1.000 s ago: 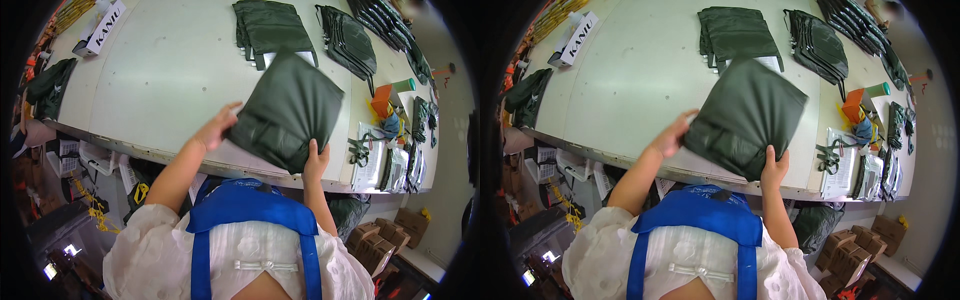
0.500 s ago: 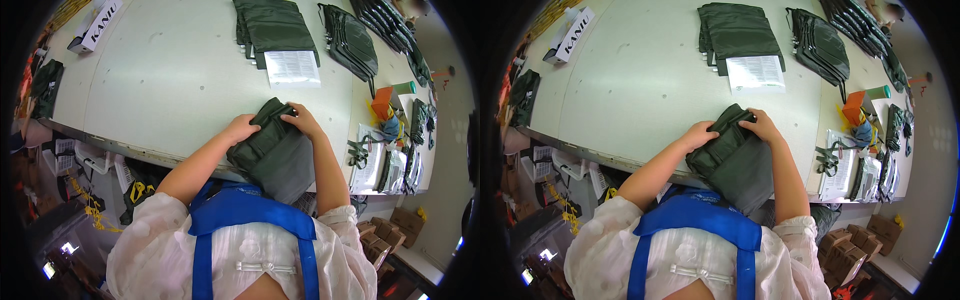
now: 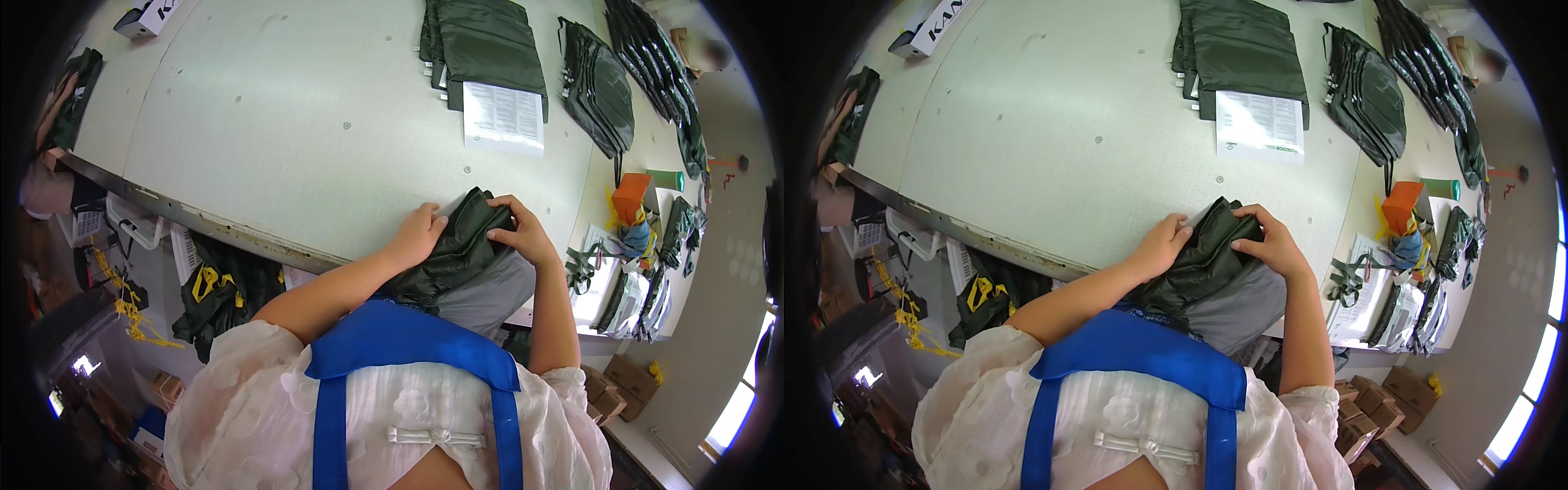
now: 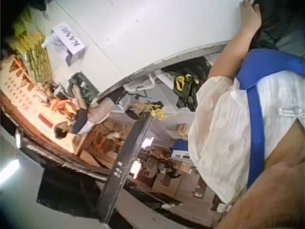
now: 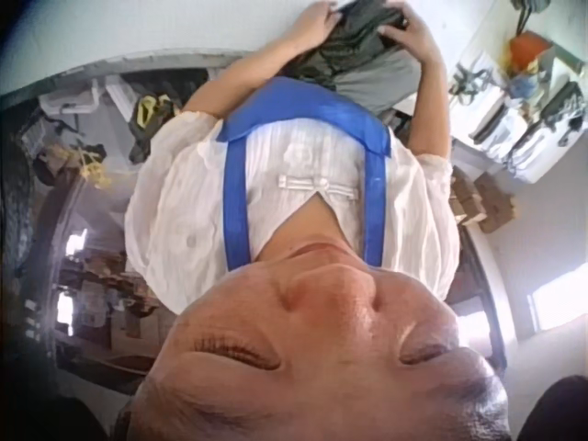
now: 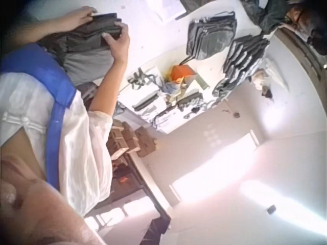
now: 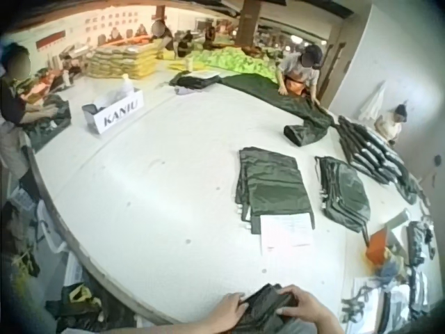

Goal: The person folds a large green waterproof jacket on a white table. They smooth the fabric, fold the sleeves and body into a compact rectangle, and place the folded item on a stack of similar items.

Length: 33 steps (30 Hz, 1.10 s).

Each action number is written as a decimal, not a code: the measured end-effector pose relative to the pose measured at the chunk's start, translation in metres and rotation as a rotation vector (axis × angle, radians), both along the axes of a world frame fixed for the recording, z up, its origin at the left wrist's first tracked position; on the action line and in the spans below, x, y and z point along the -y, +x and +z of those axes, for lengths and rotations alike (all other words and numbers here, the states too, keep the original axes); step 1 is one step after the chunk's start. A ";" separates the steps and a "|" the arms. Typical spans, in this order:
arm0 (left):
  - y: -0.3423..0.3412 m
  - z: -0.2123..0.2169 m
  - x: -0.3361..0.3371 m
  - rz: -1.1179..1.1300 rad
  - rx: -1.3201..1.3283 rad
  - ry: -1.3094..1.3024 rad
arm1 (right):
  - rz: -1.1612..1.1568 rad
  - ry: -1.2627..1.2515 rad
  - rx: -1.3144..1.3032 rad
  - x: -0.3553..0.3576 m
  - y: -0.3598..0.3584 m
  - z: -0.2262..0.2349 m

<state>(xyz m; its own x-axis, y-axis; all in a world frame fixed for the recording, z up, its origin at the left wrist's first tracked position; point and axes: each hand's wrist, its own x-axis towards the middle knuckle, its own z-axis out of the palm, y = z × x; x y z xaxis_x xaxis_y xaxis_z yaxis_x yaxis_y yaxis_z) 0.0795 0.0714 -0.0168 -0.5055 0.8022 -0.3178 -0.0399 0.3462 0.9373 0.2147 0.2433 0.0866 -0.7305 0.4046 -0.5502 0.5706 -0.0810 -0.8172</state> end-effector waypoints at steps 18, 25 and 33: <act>-0.032 0.022 -0.018 -0.271 1.041 -0.155 | -0.011 0.053 -0.023 0.005 0.017 0.001; -0.043 0.022 -0.060 -1.216 -0.058 -0.189 | -0.044 0.045 -0.093 0.017 0.016 0.017; -0.029 0.038 -0.053 -1.128 -0.462 -0.127 | -0.033 0.128 -0.097 0.018 0.037 0.013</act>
